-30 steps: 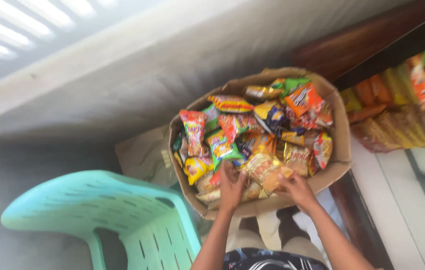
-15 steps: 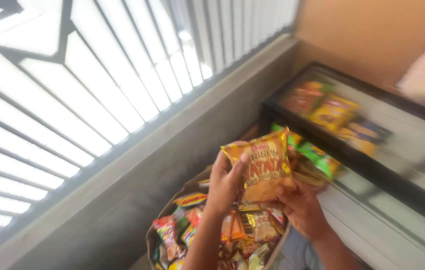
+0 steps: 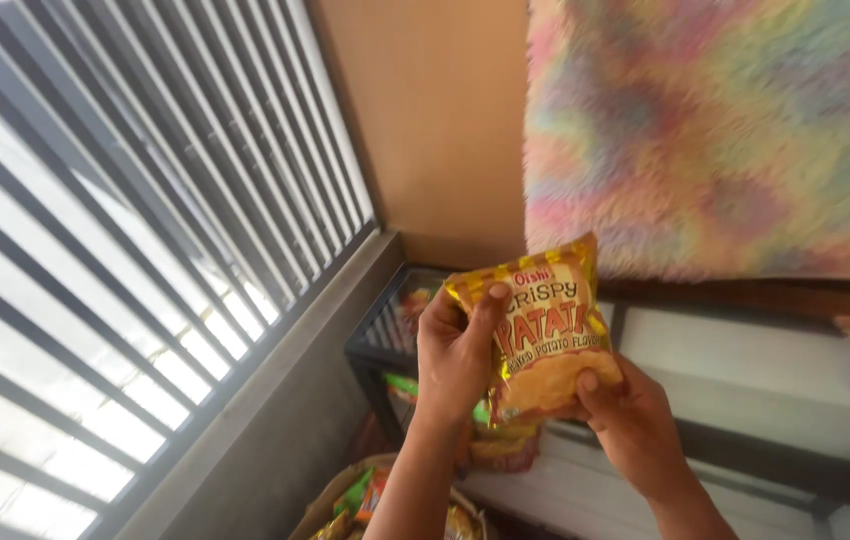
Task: Organizing various bags of snacks from a cardboard box into a glass display case.
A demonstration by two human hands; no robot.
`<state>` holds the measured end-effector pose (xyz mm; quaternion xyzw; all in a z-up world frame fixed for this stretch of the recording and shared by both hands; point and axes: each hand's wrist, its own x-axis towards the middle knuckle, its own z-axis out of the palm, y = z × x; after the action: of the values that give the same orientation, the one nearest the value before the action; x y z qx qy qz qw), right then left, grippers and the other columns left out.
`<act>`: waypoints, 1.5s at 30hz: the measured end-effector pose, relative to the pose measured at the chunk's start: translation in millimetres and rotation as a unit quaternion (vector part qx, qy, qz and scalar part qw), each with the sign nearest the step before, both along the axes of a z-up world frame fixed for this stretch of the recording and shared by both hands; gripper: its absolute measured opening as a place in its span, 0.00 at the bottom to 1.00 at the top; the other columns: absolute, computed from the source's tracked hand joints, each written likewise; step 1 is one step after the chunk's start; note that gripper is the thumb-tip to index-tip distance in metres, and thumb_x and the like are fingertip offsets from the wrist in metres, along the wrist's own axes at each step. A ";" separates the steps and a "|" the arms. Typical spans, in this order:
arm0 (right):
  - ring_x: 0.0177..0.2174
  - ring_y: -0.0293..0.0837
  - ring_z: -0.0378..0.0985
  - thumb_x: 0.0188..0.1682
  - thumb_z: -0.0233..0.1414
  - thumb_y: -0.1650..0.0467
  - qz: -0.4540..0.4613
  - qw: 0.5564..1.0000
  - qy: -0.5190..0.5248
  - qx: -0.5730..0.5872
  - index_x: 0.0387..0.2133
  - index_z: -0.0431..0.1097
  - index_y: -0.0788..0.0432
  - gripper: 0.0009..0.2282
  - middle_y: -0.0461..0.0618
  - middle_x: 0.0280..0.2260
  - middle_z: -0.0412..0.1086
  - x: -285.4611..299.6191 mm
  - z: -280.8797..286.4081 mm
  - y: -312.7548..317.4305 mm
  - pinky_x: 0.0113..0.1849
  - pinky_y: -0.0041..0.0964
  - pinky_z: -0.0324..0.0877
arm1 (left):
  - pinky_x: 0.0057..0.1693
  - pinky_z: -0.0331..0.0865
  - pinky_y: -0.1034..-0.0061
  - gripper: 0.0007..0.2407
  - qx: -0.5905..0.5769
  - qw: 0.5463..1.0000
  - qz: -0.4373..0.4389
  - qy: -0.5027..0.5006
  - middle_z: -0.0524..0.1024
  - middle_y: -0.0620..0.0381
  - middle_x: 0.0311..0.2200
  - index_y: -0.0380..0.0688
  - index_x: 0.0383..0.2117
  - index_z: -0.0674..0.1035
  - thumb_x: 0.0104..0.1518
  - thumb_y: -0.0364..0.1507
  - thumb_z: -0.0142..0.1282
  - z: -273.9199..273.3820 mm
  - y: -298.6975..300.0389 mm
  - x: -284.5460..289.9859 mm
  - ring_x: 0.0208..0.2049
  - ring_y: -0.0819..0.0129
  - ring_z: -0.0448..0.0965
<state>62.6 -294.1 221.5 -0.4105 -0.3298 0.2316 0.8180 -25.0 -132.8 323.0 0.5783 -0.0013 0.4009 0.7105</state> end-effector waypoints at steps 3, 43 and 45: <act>0.43 0.56 0.80 0.56 0.49 0.65 -0.009 1.000 0.020 0.007 0.56 0.63 0.74 0.22 0.63 0.47 0.74 16.8 -7.8 -22.4 0.46 0.54 0.75 | 0.39 0.69 0.85 0.10 0.048 0.999 -0.001 0.012 0.79 0.64 0.30 0.36 0.39 0.81 0.64 0.33 0.58 22.9 -31.2 15.0 0.32 0.84 0.72; 0.66 0.56 0.55 0.50 0.57 0.69 -0.384 0.839 -0.382 -0.044 0.63 0.56 0.65 0.28 0.64 0.67 0.52 38.8 31.9 -76.9 0.65 0.48 0.52 | 0.60 0.68 0.77 0.18 -0.094 0.995 -0.040 0.006 0.77 0.59 0.50 0.38 0.54 0.74 0.63 0.36 0.51 -29.7 -64.1 92.2 0.54 0.76 0.75; 0.62 0.47 0.61 0.49 0.57 0.68 -0.175 0.975 -0.131 0.036 0.66 0.51 0.63 0.32 0.56 0.63 0.59 52.5 24.1 -75.0 0.61 0.47 0.55 | 0.55 0.67 0.78 0.16 -0.138 0.989 -0.050 0.018 0.78 0.58 0.49 0.40 0.54 0.75 0.64 0.35 0.49 -37.6 -60.5 93.8 0.49 0.77 0.75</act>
<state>115.1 -369.1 245.6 -0.4591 -0.3651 0.0171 0.8097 68.8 -193.3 285.4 0.4807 0.0384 0.3509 0.8027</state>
